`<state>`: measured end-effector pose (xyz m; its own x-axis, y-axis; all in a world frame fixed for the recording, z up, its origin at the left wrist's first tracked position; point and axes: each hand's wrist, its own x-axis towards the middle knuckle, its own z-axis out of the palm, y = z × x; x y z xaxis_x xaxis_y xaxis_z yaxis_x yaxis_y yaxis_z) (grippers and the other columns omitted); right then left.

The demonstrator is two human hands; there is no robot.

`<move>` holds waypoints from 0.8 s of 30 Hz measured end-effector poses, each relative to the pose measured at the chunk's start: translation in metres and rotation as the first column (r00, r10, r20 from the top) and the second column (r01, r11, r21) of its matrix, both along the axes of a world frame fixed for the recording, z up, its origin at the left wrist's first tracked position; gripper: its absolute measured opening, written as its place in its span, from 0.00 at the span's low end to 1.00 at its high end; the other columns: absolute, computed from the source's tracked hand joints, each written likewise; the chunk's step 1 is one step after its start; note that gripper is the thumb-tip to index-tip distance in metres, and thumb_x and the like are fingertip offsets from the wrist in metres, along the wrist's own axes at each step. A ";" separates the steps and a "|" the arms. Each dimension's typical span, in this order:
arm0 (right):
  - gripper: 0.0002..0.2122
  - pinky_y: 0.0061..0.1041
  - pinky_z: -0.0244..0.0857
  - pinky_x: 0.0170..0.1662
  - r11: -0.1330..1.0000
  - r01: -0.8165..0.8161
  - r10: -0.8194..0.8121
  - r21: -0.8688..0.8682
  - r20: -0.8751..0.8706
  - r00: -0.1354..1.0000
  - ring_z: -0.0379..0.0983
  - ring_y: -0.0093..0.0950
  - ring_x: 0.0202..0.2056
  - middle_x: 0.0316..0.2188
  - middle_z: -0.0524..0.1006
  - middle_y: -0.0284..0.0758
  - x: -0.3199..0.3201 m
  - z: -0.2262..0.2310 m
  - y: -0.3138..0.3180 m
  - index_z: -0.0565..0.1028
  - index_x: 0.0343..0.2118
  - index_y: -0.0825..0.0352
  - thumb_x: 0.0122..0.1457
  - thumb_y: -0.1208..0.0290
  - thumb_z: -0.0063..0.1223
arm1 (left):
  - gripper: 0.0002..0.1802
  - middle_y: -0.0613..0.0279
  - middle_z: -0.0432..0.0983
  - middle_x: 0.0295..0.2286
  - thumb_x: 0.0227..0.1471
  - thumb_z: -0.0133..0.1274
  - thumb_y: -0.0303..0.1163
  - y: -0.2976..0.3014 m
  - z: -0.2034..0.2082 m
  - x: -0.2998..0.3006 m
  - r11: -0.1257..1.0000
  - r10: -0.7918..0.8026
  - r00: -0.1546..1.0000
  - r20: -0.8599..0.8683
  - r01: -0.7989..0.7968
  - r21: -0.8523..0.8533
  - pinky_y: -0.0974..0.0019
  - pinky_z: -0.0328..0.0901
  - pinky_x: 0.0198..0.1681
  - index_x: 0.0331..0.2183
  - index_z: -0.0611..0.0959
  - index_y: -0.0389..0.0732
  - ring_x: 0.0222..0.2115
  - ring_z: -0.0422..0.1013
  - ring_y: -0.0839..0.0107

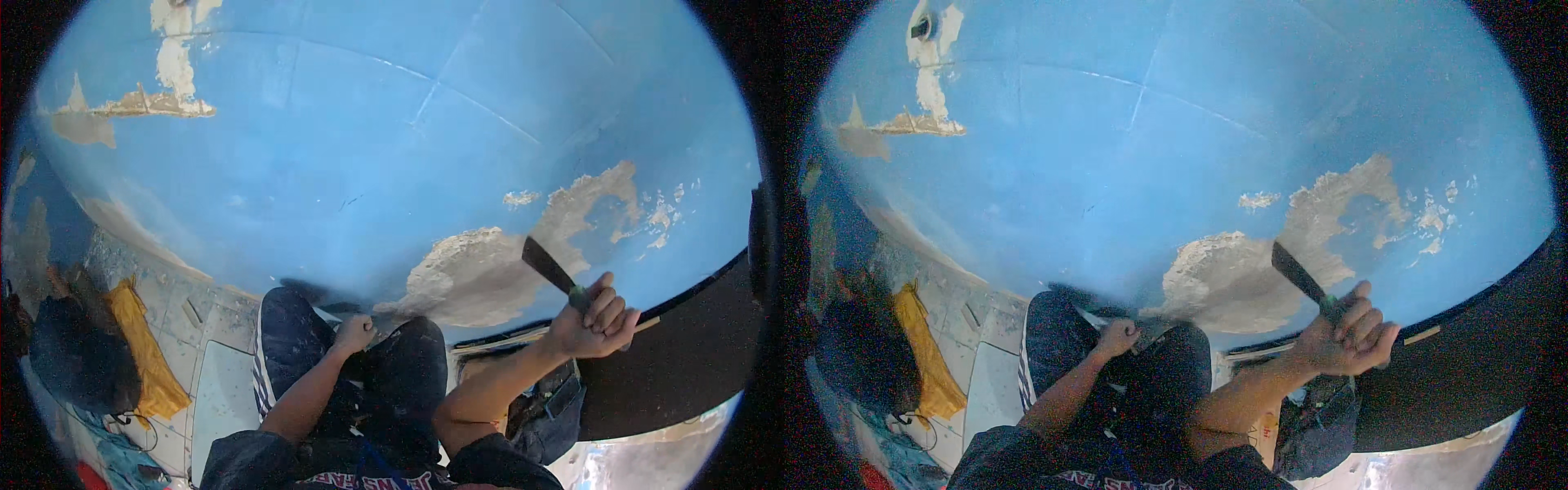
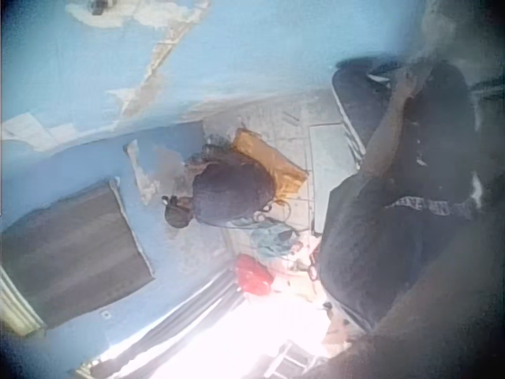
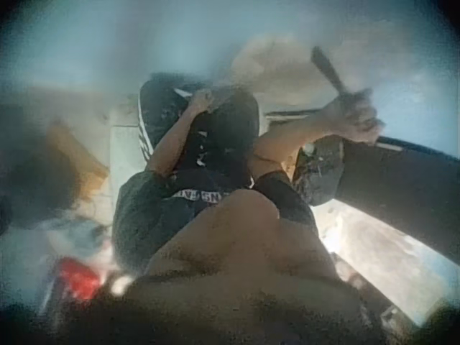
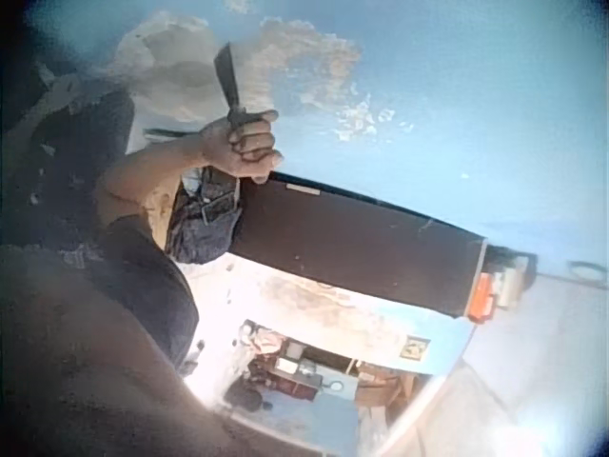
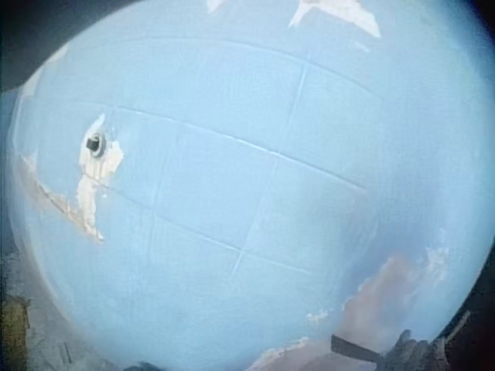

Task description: The person scrapes old paint off a wall using a scraper tool.

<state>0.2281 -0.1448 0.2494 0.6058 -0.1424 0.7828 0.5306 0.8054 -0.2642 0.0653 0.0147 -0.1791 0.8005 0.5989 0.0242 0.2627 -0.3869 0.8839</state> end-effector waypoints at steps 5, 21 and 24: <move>0.22 0.40 0.59 0.59 0.998 0.007 -0.012 0.060 0.096 0.995 0.45 0.19 0.14 0.10 0.47 0.24 0.012 0.011 -0.063 0.50 0.13 0.55 0.68 0.65 0.32 | 0.21 0.61 0.52 0.16 0.53 0.57 0.32 -0.002 0.013 0.020 0.997 -0.021 1.000 0.007 0.022 -0.069 0.53 0.57 0.24 0.20 0.60 0.44 0.17 0.57 0.64; 0.19 0.31 0.57 0.39 0.941 -0.335 0.328 -0.043 -0.130 0.936 0.45 0.17 0.15 0.13 0.50 0.23 -0.003 -0.047 -0.014 0.55 0.17 0.56 0.69 0.66 0.36 | 0.21 0.60 0.53 0.14 0.49 0.59 0.31 -0.003 -0.007 -0.002 0.999 -0.025 0.979 0.204 0.030 -0.020 0.56 0.58 0.24 0.18 0.62 0.41 0.17 0.58 0.62; 0.21 0.36 0.62 0.56 0.967 0.243 -0.235 0.083 -0.089 0.968 0.45 0.18 0.14 0.11 0.49 0.24 -0.025 -0.009 -0.037 0.53 0.15 0.55 0.69 0.65 0.34 | 0.22 0.58 0.55 0.14 0.48 0.60 0.32 -0.007 -0.001 0.012 0.997 -0.026 0.995 0.091 0.032 -0.066 0.54 0.56 0.23 0.18 0.63 0.40 0.17 0.58 0.59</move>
